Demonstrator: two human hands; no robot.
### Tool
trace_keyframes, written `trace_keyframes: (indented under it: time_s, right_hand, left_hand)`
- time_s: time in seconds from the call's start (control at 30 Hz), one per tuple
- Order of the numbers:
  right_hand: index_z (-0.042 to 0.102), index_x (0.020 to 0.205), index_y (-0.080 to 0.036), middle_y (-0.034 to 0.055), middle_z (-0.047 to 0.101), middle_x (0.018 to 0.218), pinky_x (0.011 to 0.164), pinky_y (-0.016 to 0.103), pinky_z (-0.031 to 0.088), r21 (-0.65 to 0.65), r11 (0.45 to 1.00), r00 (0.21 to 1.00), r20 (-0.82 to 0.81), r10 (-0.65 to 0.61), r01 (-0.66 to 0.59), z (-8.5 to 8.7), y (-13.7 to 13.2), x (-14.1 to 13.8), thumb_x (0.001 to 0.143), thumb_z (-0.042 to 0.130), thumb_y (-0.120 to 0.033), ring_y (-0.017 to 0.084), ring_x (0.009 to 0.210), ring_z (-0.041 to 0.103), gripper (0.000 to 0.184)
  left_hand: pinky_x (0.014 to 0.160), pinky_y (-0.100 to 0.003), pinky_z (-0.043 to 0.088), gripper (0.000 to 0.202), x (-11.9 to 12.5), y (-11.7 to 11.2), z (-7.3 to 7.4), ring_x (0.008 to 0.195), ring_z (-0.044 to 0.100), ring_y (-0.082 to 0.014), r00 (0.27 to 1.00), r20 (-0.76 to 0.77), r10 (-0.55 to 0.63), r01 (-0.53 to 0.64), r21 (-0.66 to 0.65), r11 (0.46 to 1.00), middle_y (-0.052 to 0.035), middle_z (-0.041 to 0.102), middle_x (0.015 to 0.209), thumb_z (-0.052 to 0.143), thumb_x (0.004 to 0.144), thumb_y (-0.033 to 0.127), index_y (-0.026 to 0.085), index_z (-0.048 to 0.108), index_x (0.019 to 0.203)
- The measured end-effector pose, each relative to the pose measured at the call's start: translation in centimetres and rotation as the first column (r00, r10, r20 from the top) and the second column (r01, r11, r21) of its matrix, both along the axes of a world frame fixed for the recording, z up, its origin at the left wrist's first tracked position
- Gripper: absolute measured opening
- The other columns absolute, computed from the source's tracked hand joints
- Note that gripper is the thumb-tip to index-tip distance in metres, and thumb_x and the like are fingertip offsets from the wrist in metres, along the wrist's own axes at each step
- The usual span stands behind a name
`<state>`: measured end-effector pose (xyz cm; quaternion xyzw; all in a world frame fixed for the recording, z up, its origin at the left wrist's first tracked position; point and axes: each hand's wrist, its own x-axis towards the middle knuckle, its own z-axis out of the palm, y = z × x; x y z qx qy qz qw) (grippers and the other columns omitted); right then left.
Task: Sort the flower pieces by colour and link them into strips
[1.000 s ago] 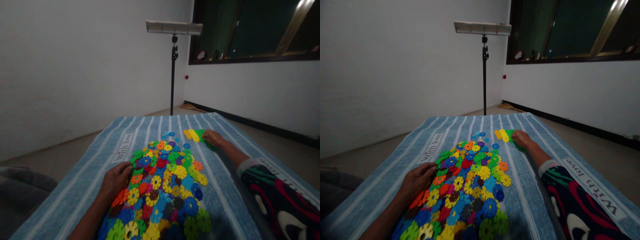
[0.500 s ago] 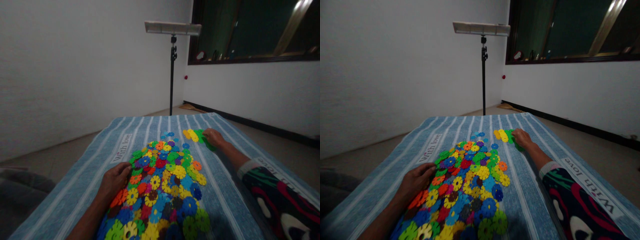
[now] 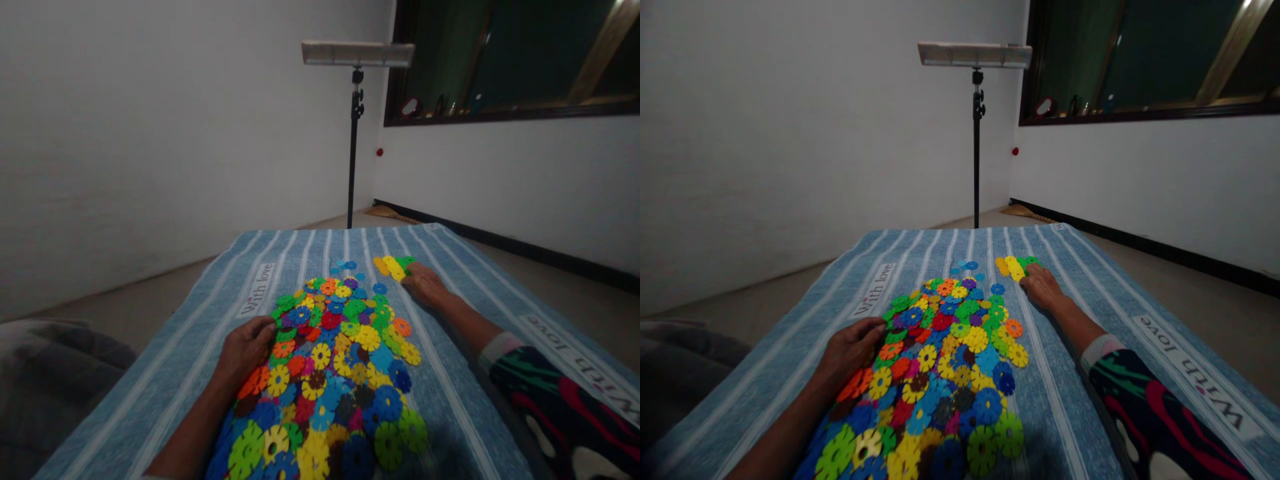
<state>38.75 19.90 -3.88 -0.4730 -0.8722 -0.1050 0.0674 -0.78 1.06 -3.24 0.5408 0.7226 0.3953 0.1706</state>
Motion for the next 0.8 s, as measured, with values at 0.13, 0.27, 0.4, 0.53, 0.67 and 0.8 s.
trace_keyframes:
  time_s: [0.13, 0.27, 0.4, 0.53, 0.67, 0.8]
  right_hand:
    - [0.074, 0.094, -0.021, 0.0131, 0.059, 0.104, 0.082, 0.033, 0.036, 0.005, 0.999, 0.999, -0.018, -0.037, 0.037, -0.4, 0.0, 0.9, 0.091, 0.044, -0.022, 0.025, 0.103, 0.049, 0.03]
    - [0.074, 0.096, -0.022, 0.0122, 0.059, 0.106, 0.087, 0.034, 0.037, 0.006, 1.0, 0.998, -0.058, -0.024, 0.025, -0.6, -0.3, 1.3, 0.092, 0.046, -0.026, 0.024, 0.104, 0.049, 0.029]
    - [0.074, 0.094, -0.021, 0.0127, 0.059, 0.107, 0.087, 0.035, 0.037, 0.0, 1.0, 0.998, -0.069, -0.003, 0.003, -0.7, -0.5, 1.1, 0.093, 0.046, -0.028, 0.024, 0.104, 0.05, 0.029]
    - [0.074, 0.088, -0.019, 0.0136, 0.062, 0.102, 0.086, 0.036, 0.038, 0.001, 1.0, 0.994, -0.111, -0.005, 0.005, -0.3, -0.9, 0.4, 0.092, 0.045, -0.027, 0.025, 0.101, 0.051, 0.03]
    - [0.072, 0.087, -0.019, 0.0103, 0.064, 0.098, 0.086, 0.034, 0.039, -0.022, 0.989, 0.962, -0.238, 0.136, -0.146, 0.7, -2.4, -1.8, 0.091, 0.049, -0.027, 0.022, 0.098, 0.053, 0.025]
    - [0.071, 0.083, -0.02, 0.0071, 0.065, 0.092, 0.083, 0.03, 0.04, -0.066, 0.922, 0.877, -0.341, 0.34, -0.383, 1.6, -4.5, -5.4, 0.091, 0.051, -0.027, 0.019, 0.091, 0.055, 0.023]
  left_hand:
    - [0.053, -0.023, 0.046, 0.036, -0.3, 0.2, -0.2, 0.062, 0.063, -0.0188, 1.0, -0.011, 0.002, -0.002, -0.008, 1.0, 0.001, 0.069, 0.065, 0.056, 0.07, 0.052, 0.022, 0.071, 0.08]
    - [0.059, -0.024, 0.048, 0.035, -0.3, 0.3, -0.1, 0.069, 0.065, -0.0201, 1.0, -0.021, 0.006, -0.006, -0.012, 1.0, -0.0001, 0.071, 0.07, 0.056, 0.07, 0.052, 0.021, 0.071, 0.08]
    - [0.054, -0.024, 0.046, 0.034, -0.2, 0.2, -0.2, 0.061, 0.062, -0.0177, 1.0, 0.009, 0.004, -0.003, -0.022, 1.0, 0.0009, 0.069, 0.066, 0.056, 0.071, 0.051, 0.021, 0.07, 0.081]
    - [0.046, -0.022, 0.041, 0.033, -0.2, 0.2, -0.3, 0.05, 0.055, -0.0152, 0.999, 0.044, -0.011, 0.012, -0.027, 1.0, 0.003, 0.061, 0.054, 0.055, 0.072, 0.05, 0.021, 0.068, 0.08]
    - [0.043, -0.022, 0.038, 0.032, 0.0, 0.0, -0.1, 0.047, 0.052, -0.0139, 0.998, 0.066, -0.022, 0.024, -0.03, 0.999, 0.0041, 0.057, 0.051, 0.056, 0.073, 0.05, 0.021, 0.068, 0.081]
    - [0.043, -0.022, 0.038, 0.033, 0.4, -0.2, 0.1, 0.045, 0.05, -0.0131, 0.993, 0.113, -0.018, 0.022, -0.034, 0.999, 0.0049, 0.056, 0.049, 0.056, 0.073, 0.049, 0.02, 0.067, 0.081]
